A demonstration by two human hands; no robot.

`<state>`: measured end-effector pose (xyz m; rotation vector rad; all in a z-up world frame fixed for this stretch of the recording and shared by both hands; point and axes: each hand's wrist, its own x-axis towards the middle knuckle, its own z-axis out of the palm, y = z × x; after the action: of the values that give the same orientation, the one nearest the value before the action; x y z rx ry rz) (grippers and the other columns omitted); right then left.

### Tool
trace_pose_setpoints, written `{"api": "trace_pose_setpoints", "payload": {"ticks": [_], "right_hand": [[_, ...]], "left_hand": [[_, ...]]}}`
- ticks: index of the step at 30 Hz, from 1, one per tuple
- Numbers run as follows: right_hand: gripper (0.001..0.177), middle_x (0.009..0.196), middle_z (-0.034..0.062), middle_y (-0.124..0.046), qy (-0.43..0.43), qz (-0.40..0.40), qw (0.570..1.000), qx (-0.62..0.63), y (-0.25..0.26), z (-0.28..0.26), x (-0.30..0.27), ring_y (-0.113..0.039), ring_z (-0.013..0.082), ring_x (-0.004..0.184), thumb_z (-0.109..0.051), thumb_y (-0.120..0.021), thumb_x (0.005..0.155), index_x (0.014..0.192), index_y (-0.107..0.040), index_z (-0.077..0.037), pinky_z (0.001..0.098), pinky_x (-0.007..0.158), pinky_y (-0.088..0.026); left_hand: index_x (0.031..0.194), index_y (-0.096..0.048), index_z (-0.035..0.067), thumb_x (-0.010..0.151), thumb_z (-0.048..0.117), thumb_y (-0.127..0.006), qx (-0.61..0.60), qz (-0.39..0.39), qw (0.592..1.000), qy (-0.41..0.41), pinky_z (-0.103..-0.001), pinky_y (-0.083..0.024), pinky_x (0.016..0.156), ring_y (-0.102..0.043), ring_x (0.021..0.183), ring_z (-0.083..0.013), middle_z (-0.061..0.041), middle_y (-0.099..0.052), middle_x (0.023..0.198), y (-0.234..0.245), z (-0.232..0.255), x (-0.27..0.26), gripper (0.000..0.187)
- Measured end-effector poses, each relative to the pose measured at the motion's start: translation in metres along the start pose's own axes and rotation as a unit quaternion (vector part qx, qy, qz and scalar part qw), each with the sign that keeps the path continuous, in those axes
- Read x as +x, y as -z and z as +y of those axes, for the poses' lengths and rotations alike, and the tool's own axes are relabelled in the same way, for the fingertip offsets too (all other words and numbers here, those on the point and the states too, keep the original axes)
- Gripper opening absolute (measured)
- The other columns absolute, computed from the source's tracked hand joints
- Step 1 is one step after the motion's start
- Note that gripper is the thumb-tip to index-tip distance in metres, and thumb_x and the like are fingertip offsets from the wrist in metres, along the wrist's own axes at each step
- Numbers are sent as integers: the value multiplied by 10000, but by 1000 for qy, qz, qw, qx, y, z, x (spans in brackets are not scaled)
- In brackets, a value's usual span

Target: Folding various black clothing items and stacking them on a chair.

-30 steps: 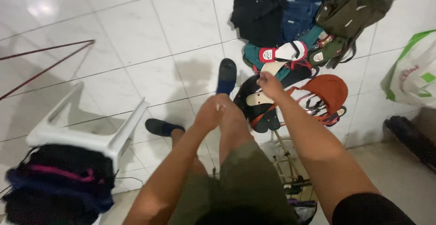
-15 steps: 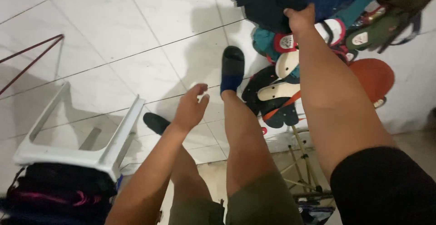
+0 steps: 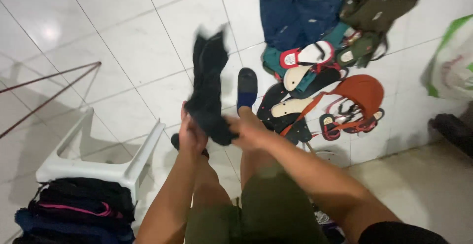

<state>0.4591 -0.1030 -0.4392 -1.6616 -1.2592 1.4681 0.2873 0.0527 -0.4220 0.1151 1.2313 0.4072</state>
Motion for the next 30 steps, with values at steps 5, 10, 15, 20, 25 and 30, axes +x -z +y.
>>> {"api": "trace_pose_setpoints", "payload": {"ticks": [5, 10, 15, 20, 25, 30], "right_hand": [[373, 1418, 139, -631, -24, -75, 997, 4, -20, -110, -34, -626, 364, 1260, -132, -703, 900, 1259, -669, -37, 425, 1016, -508], [573, 1264, 139, -668, -156, -205, 828, 498, -139, -82, -87, -657, 278, 1165, -178, -703, 877, 1408, -490, -177, 443, 1037, -499], [468, 1223, 206, -683, -96, -79, 692, 712, -183, -127, -79, -698, 353, 1130, -377, -542, 1049, 1332, -519, -5, 549, 1037, -514], [507, 1289, 218, -661, -34, -9, 681, 731, -155, -193, -31, -675, 368, 1169, -367, -505, 1039, 1353, -547, 27, 530, 1071, -507], [553, 1356, 229, -639, -12, 0, 674, 738, -125, -326, -5, -652, 384, 1209, -357, -468, 1028, 1375, -576, 59, 511, 1105, -501], [503, 1353, 203, -657, -33, 24, 779, 626, -174, -370, -33, -679, 348, 1186, -305, -524, 1008, 1392, -586, 14, 507, 1034, -547]], "left_hand": [[1431, -537, 62, 1054, 322, -437, -54, -8, 991, 122, -471, -500, 1066, -628, 1210, -311, -139, -638, 1365, 57, 18, -45, 469], [1243, -661, -38, 1046, 217, -518, 6, -119, 988, 97, -460, -567, 922, -703, 994, -319, -163, -730, 1144, 164, 33, -77, 353], [1282, -673, 26, 768, 87, -598, 245, -309, 916, 72, -383, -556, 854, -691, 977, -247, -99, -732, 1120, 172, 105, -190, 523], [1180, -738, -41, 741, 140, -754, 663, -442, 601, -69, -342, -543, 879, -726, 1003, -249, -113, -793, 1087, 170, 153, -267, 475], [1376, -607, 27, 767, 123, -688, 657, -246, 708, -82, -407, -557, 937, -722, 1081, -277, -122, -753, 1184, 241, 139, -241, 621], [1509, -479, 126, 907, 243, -634, 74, -318, 942, -80, -399, -460, 1067, -615, 1245, -214, -48, -641, 1389, 211, 188, -320, 632]]}}
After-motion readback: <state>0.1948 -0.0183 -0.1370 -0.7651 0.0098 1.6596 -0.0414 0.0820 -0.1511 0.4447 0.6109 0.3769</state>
